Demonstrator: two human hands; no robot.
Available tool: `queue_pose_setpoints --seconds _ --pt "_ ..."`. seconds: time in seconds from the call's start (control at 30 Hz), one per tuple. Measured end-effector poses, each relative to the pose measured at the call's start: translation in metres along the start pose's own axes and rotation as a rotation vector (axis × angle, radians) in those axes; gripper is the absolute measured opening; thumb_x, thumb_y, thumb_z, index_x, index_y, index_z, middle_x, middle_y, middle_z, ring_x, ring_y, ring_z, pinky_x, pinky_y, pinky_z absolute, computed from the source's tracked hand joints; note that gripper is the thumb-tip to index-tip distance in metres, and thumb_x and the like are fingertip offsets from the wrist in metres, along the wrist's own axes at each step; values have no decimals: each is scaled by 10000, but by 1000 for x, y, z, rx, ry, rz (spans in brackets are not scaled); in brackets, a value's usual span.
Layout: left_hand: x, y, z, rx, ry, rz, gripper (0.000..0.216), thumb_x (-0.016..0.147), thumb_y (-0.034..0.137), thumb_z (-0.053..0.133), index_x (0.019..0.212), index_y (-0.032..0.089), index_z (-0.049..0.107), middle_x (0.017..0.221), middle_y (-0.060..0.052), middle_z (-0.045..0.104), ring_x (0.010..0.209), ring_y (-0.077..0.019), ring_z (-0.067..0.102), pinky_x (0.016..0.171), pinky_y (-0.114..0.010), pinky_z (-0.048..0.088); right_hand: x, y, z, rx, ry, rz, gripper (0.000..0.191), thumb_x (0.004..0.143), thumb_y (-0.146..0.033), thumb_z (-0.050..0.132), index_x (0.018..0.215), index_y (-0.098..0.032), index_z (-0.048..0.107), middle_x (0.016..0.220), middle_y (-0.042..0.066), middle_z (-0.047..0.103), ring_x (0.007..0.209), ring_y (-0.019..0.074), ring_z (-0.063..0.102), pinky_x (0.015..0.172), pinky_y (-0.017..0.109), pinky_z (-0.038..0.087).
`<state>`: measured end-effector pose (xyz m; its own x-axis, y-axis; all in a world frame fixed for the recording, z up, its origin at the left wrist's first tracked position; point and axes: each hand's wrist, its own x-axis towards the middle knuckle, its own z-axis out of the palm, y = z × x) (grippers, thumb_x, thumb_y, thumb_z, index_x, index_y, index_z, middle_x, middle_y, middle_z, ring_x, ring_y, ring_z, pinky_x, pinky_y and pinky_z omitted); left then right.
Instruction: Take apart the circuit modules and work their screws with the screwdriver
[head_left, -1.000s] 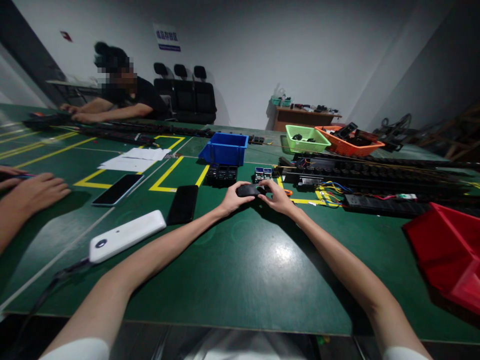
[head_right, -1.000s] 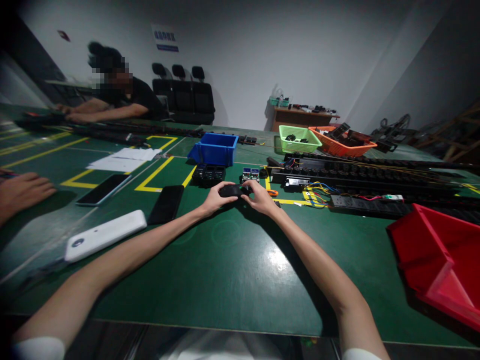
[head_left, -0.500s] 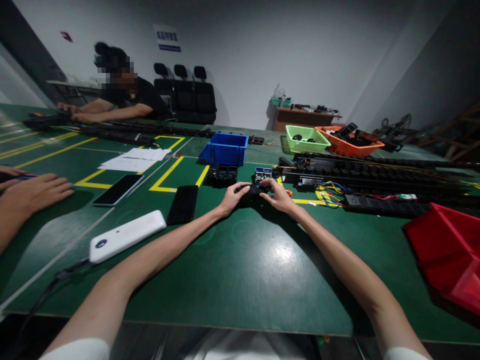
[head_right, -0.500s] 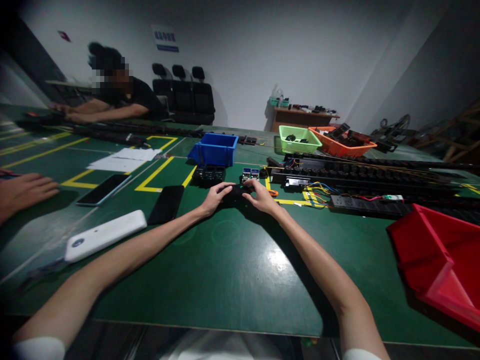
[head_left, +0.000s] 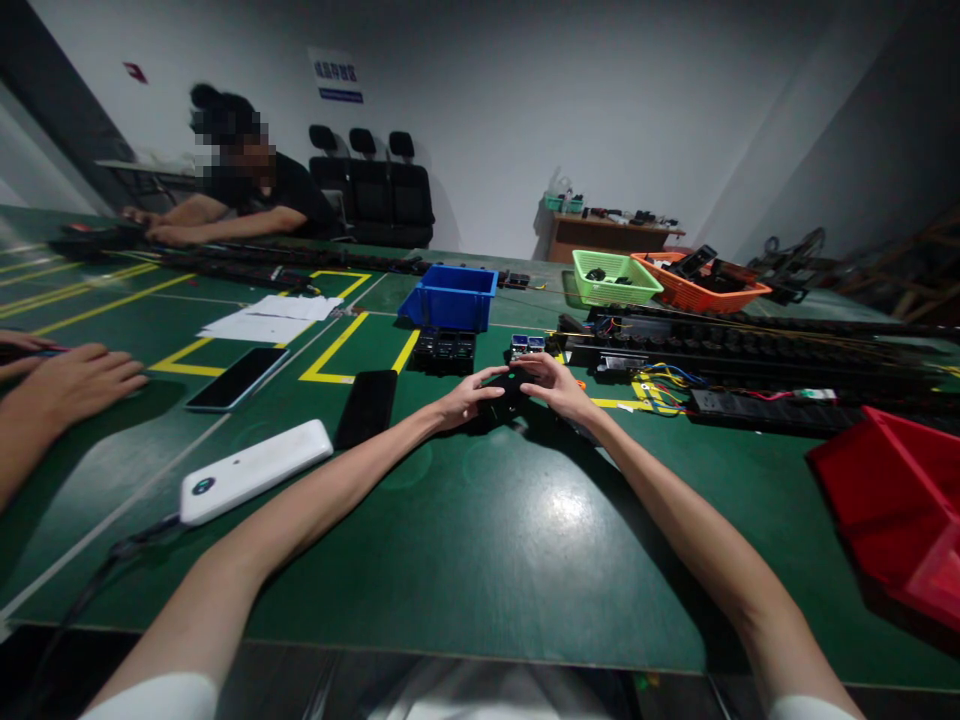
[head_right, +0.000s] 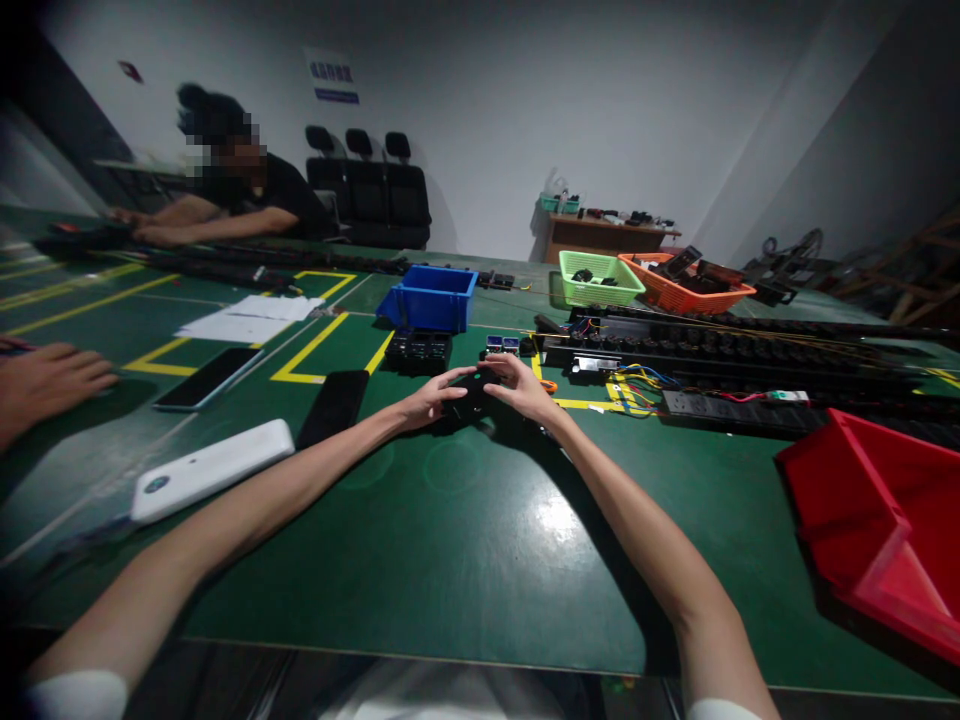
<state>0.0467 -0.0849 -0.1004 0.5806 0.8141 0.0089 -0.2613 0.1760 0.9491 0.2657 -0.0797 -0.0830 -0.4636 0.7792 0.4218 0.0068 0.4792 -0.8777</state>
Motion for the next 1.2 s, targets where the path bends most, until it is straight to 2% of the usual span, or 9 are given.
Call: queue_pose_setpoints --seconds 0.13,0.37,0.53,0.67,0.87,1.0,1.2 --pt "-3 1 2 45 -25 37 671 723 259 749 1327 238 458 1142 -73 649 870 -178 683 809 -321 543 0 6 6 21 38 16 524 726 -345 768 1194 -243 554 1263 91 625 1202 225 581 1090 448 410" --pt "-5 1 10 107 -2 84 616 755 333 725 1302 246 455 1094 -66 616 851 -171 654 720 -297 558 -1 8 14 -122 155 -45 341 740 -382 745 1023 -213 657 1136 79 641 1085 225 616 972 425 498" --pt "-1 -5 11 221 91 175 609 756 380 711 1288 241 449 1164 -67 582 893 -173 629 743 -301 557 -1 0 15 -276 214 -120 212 756 -388 734 881 -220 703 1054 73 625 1051 224 593 889 388 514" --pt "0 -9 11 328 163 249 577 758 404 700 1254 224 466 1166 -60 576 906 -167 621 763 -292 544 0 -2 18 -342 225 -113 176 780 -390 710 795 -215 719 924 60 634 924 205 609 847 375 506" --pt "-2 -9 10 291 100 212 613 763 393 701 1267 215 401 1005 -56 627 808 -173 664 762 -342 551 -3 3 26 -347 249 -87 195 789 -384 694 767 -192 717 837 55 677 818 192 625 781 339 500" --pt "-2 -9 10 310 144 240 613 698 361 765 1205 227 448 1046 -39 597 760 -145 660 741 -334 561 -4 7 30 -316 301 -19 218 771 -393 702 771 -176 721 790 52 700 731 184 636 695 315 502" --pt "-1 -9 12 242 201 275 565 688 364 769 1151 230 474 1031 -23 557 768 -138 639 720 -371 588 -4 7 33 -301 280 -59 198 796 -378 688 845 -202 765 909 76 720 854 210 669 791 348 525"
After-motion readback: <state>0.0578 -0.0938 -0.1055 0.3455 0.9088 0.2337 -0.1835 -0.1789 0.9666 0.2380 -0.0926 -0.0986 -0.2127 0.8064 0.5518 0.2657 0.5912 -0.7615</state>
